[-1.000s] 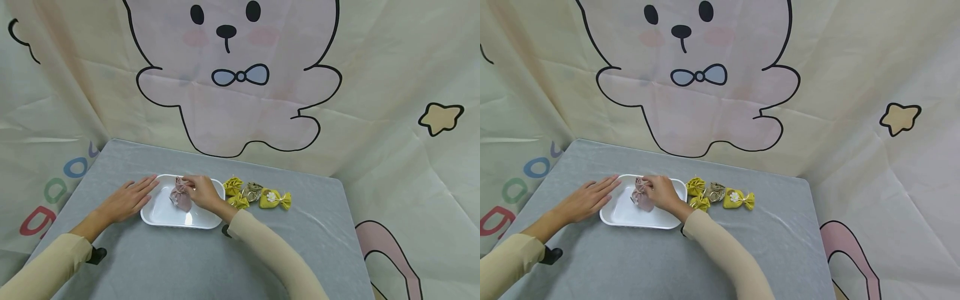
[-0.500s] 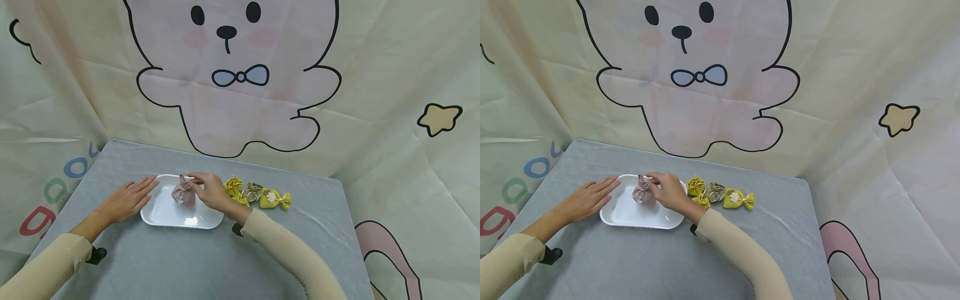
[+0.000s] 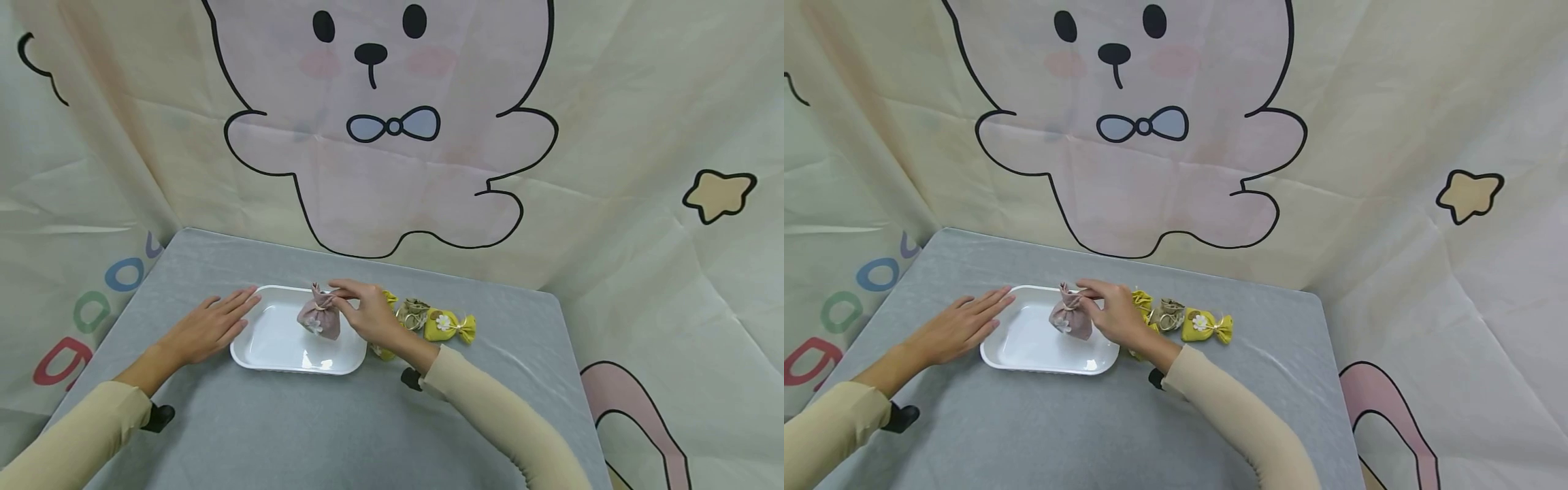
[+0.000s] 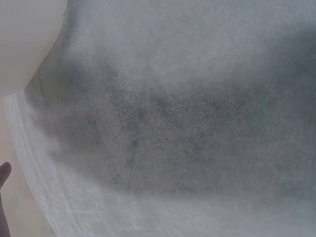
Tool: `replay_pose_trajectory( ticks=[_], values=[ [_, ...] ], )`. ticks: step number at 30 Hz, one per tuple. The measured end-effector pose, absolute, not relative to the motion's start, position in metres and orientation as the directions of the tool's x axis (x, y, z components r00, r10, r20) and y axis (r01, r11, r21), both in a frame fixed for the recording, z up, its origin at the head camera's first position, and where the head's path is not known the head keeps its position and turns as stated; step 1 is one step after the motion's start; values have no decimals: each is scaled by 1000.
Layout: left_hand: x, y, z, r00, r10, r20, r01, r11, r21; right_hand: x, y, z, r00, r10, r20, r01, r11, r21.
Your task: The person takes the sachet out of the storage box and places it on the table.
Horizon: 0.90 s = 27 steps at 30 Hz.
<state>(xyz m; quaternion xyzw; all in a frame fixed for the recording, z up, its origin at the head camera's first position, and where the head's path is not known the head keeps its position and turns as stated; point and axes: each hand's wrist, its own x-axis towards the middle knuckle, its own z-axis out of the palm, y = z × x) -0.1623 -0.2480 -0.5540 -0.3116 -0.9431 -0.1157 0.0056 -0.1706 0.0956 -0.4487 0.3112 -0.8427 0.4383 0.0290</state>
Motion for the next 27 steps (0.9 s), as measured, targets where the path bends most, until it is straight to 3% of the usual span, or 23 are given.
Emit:
replay_pose_trajectory(
  ticks=[10, 27],
  values=[
    [-162, -248, -554, -790, 597, 141, 613, 763, 206, -167, 116, -439, -804, -447, 392, -567, 376, -733],
    [-161, -248, -554, -801, 591, 101, 597, 772, 219, -156, 150, -426, -826, -351, 441, -552, 350, -756]
  ],
)
